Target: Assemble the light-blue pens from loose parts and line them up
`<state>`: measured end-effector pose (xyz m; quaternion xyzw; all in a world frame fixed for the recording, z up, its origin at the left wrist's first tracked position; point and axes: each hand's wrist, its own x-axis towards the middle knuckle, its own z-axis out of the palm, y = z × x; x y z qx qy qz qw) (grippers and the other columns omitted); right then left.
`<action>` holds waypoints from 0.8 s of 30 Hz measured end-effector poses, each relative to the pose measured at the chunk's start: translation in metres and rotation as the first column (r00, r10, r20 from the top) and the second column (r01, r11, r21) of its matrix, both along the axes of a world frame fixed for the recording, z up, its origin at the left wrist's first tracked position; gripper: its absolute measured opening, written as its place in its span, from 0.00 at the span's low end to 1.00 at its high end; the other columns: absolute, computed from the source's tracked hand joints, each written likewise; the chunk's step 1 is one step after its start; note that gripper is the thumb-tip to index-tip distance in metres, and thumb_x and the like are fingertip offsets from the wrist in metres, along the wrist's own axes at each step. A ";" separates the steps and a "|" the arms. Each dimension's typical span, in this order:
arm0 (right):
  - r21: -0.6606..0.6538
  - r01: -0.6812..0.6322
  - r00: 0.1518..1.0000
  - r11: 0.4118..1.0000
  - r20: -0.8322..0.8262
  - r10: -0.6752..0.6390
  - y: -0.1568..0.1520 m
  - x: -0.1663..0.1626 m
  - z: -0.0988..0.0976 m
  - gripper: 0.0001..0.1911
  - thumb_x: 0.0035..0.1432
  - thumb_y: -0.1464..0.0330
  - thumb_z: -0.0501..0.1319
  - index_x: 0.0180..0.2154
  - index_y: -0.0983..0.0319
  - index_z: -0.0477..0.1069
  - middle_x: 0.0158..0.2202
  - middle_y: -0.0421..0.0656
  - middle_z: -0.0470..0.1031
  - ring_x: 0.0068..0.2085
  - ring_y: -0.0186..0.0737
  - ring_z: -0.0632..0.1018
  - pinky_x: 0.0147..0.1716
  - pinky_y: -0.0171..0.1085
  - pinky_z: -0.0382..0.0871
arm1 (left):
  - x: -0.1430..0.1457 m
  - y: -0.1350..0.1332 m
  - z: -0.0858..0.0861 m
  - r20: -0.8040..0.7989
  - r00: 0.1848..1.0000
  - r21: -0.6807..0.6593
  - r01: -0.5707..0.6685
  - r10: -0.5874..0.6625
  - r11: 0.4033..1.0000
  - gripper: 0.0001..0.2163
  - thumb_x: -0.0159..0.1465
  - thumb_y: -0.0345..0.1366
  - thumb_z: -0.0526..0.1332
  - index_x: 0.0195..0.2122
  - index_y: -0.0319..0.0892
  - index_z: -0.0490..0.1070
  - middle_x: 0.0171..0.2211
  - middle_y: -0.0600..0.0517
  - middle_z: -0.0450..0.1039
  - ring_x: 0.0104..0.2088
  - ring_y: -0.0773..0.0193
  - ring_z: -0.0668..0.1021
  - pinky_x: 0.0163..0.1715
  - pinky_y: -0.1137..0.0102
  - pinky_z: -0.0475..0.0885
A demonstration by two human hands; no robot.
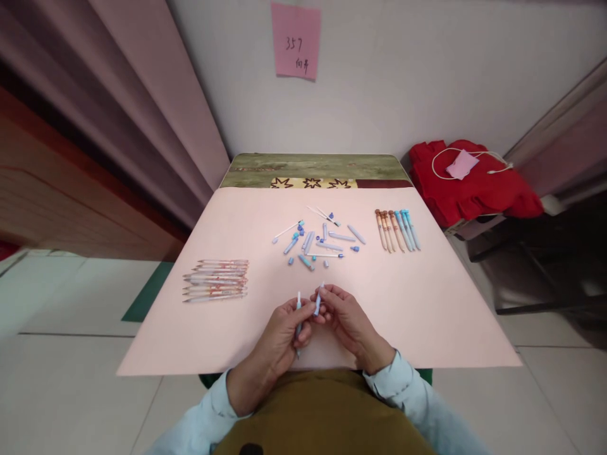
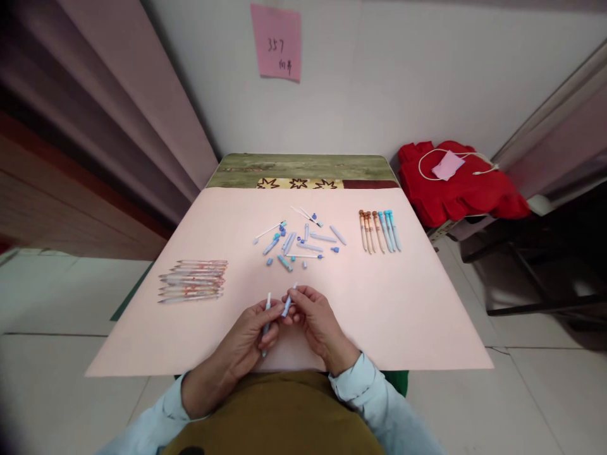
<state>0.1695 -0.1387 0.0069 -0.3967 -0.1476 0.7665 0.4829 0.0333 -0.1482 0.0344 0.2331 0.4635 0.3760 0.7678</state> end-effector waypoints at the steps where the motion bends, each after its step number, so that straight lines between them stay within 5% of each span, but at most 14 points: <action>1: -0.002 0.009 1.000 1.000 0.003 -0.009 0.001 0.000 0.000 0.16 0.46 0.61 0.74 0.32 0.65 0.75 0.27 0.39 0.76 0.23 0.25 0.71 0.21 0.26 0.63 | -0.001 0.000 0.000 0.007 1.000 0.000 0.004 -0.004 1.000 0.12 0.56 0.40 0.69 0.29 0.37 0.71 0.24 0.51 0.73 0.13 0.79 0.59 0.15 0.76 0.47; 19: -0.078 0.195 0.980 0.978 0.053 -0.191 0.020 0.002 -0.002 0.20 0.44 0.57 0.75 0.30 0.66 0.76 0.25 0.40 0.77 0.19 0.22 0.68 0.16 0.20 0.62 | -0.009 0.001 0.006 -0.062 0.994 0.024 0.094 -0.093 0.995 0.15 0.57 0.41 0.67 0.40 0.40 0.66 0.24 0.54 0.73 0.13 0.77 0.58 0.15 0.76 0.46; 24: 0.035 0.326 0.935 0.945 0.138 -0.328 0.033 0.006 0.008 0.20 0.45 0.56 0.74 0.29 0.65 0.76 0.25 0.40 0.76 0.19 0.23 0.67 0.16 0.22 0.62 | -0.009 0.003 0.010 -0.011 0.992 0.048 0.125 -0.124 0.991 0.13 0.60 0.41 0.64 0.40 0.39 0.68 0.33 0.49 0.75 0.21 0.73 0.68 0.20 0.76 0.58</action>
